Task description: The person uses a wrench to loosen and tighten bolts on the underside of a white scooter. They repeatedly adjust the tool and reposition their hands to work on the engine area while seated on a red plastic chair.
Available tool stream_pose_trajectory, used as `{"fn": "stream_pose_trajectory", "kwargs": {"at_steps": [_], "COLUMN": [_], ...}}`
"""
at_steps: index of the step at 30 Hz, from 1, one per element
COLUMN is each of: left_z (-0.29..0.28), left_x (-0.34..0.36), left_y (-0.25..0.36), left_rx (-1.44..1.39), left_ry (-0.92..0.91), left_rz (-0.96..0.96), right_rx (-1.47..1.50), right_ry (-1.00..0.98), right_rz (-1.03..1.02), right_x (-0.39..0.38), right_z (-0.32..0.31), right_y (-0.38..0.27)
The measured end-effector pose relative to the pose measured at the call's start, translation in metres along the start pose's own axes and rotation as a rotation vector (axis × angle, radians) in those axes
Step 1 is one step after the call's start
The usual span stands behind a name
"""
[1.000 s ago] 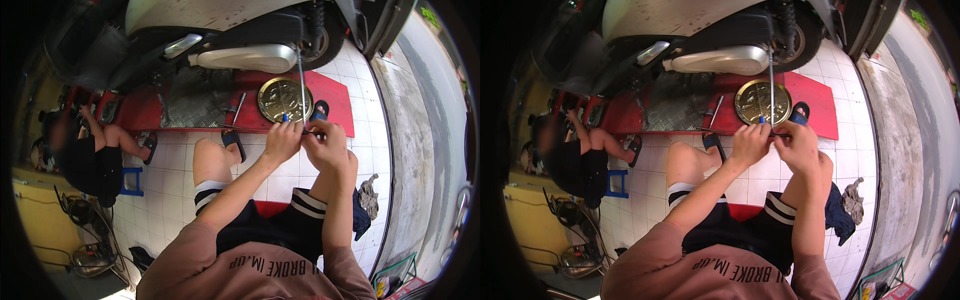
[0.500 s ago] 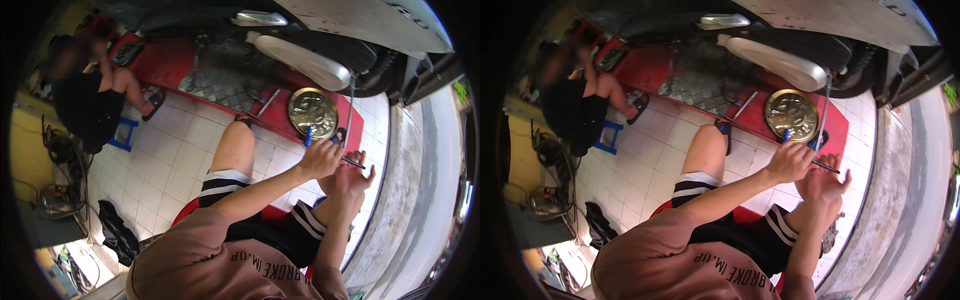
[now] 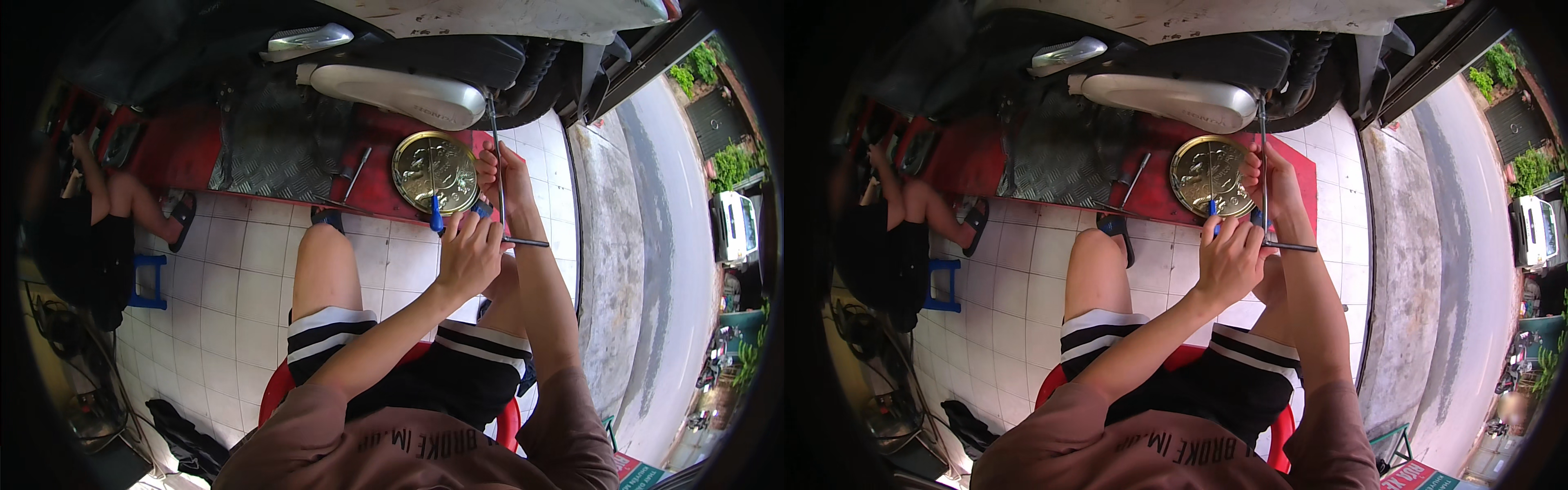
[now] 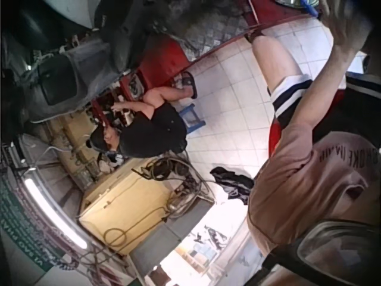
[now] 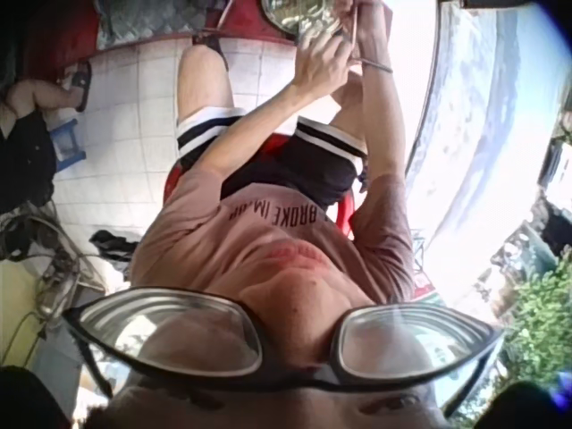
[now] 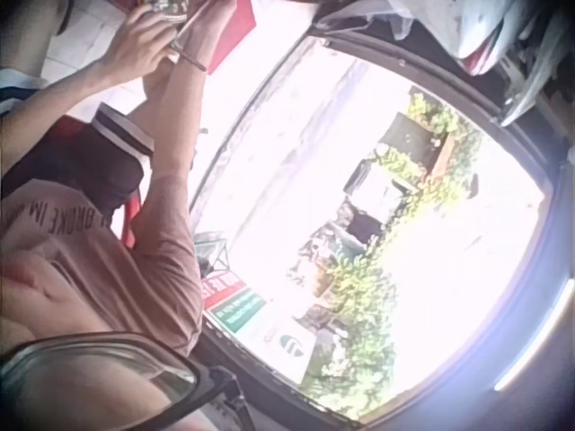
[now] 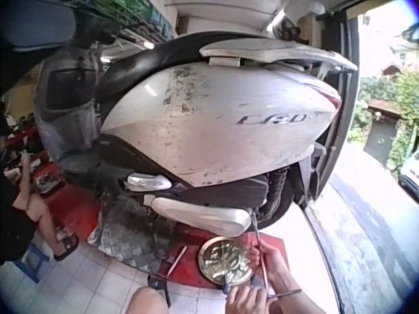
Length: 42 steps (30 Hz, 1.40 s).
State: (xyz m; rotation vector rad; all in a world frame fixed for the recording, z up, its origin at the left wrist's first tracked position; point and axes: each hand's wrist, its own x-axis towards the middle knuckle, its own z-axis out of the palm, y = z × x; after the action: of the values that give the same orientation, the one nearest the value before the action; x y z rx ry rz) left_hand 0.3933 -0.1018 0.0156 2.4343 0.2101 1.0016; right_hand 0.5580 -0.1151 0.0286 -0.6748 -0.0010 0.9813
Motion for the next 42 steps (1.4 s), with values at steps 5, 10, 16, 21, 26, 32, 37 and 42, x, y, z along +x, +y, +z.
{"fn": "stream_pose_trajectory", "kwargs": {"at_steps": [5, 10, 16, 21, 26, 32, 37, 42], "left_z": [0.006, 0.008, 0.013, 0.015, -0.007, 0.003, 0.033, 0.049], "left_x": [-0.007, -0.001, -0.005, -0.003, 0.015, 0.013, -0.009, -0.016], "left_y": [0.009, 0.010, -0.016, -0.019, -0.005, 0.010, -0.008, -0.011], "left_rx": [-0.004, 0.059, 0.032, -0.029, -0.062, -0.097, -0.110, -0.190], "left_ry": [-0.053, -0.111, -0.047, -0.039, -0.053, -0.157, 0.043, 0.070], "left_rz": [-0.053, -0.042, 0.059, 0.072, 0.059, -0.048, 0.071, 0.002], "right_rx": [0.221, 0.312, 0.353, 0.519, 0.778, 0.696, 0.106, 0.124], "right_ry": [-0.290, -0.273, -0.208, -0.378, -0.502, -0.422, -0.093, -0.063], "right_rz": [0.146, 0.186, 0.213, 0.259, 0.357, 0.363, 0.215, 0.250], "right_x": [0.019, 0.020, 0.016, 0.019, 0.022, 0.016, 0.014, 0.015], "right_z": [-0.024, -0.028, -0.019, -0.034, -0.032, -0.030, -0.030, -0.027], "right_y": [-0.006, -0.005, -0.002, 0.001, 0.000, -0.013, -0.018, -0.014]}}
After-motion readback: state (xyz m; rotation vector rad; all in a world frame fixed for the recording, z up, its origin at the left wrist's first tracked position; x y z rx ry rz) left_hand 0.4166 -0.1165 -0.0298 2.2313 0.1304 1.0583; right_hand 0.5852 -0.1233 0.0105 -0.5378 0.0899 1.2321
